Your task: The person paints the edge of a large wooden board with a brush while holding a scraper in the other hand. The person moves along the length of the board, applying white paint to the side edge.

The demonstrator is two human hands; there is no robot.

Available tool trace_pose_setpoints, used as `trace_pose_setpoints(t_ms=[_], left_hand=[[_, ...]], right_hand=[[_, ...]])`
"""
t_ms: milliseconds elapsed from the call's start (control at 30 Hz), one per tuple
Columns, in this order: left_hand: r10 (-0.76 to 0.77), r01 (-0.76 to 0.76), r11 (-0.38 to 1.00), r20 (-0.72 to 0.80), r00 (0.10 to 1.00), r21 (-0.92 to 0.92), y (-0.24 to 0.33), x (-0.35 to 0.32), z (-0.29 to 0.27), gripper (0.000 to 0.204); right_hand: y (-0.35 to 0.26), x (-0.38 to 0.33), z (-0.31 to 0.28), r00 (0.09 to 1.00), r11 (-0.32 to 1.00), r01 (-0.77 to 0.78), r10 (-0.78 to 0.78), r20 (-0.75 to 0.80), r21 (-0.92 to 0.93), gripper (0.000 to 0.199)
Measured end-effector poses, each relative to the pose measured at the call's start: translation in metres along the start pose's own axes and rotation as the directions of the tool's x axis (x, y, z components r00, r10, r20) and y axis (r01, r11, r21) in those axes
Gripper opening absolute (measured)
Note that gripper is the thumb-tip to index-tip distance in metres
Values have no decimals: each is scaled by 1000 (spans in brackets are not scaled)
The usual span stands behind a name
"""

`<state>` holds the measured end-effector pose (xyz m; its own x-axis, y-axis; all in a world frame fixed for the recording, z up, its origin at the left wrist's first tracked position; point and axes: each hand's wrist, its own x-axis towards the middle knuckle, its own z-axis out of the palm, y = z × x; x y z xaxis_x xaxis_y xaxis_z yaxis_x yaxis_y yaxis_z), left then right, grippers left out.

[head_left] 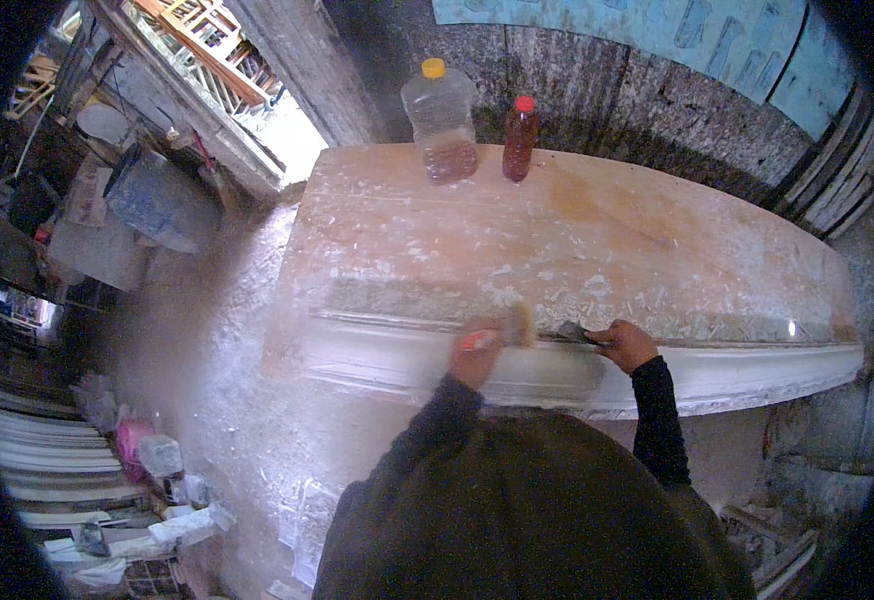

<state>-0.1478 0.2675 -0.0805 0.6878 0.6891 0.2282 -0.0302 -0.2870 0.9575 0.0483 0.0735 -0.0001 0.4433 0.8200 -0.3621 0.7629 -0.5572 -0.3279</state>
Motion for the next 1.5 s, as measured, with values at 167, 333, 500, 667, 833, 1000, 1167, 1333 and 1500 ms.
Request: trace_pose_setpoints(t_ms=[167, 333, 500, 667, 833, 1000, 1167, 1333, 1500], left_hand=[[-56, 111, 976, -278, 959, 185, 22, 8, -135, 8], [338, 147, 580, -401, 851, 801, 55, -17, -262, 6], [267, 183, 837, -676, 687, 516, 52, -65, -290, 11], [78, 222, 935, -771, 632, 277, 59, -75, -239, 18], [-80, 319, 931, -752, 654, 178, 68, -82, -225, 21], [-200, 338, 941, -765, 613, 25, 57, -85, -220, 19], [-208, 303, 953, -742, 638, -6, 55, -79, -205, 16], [-184, 338, 938, -721, 667, 73, 50, -81, -211, 16], [-239, 359, 933, -727, 644, 11, 52, -80, -214, 15]], right_hand=[[42, 23, 12, 982, 981, 175, -168, 86, -87, 31], [5, 51, 16, 964, 969, 241, -232, 133, -56, 30], [-24, 74, 27, 953, 957, 291, -289, 96, -7, 28], [-60, 105, 46, 933, 934, 354, -349, 94, -50, 27], [-48, 96, -3, 913, 921, 390, -383, 141, -26, 29], [1, 78, -4, 890, 920, 362, -389, 240, 150, 28], [-12, 105, 17, 866, 899, 383, -430, 255, 214, 29], [-68, 137, 27, 828, 849, 516, -529, 185, 114, 29], [-56, 147, 35, 838, 909, 416, -395, 376, 28, 28]])
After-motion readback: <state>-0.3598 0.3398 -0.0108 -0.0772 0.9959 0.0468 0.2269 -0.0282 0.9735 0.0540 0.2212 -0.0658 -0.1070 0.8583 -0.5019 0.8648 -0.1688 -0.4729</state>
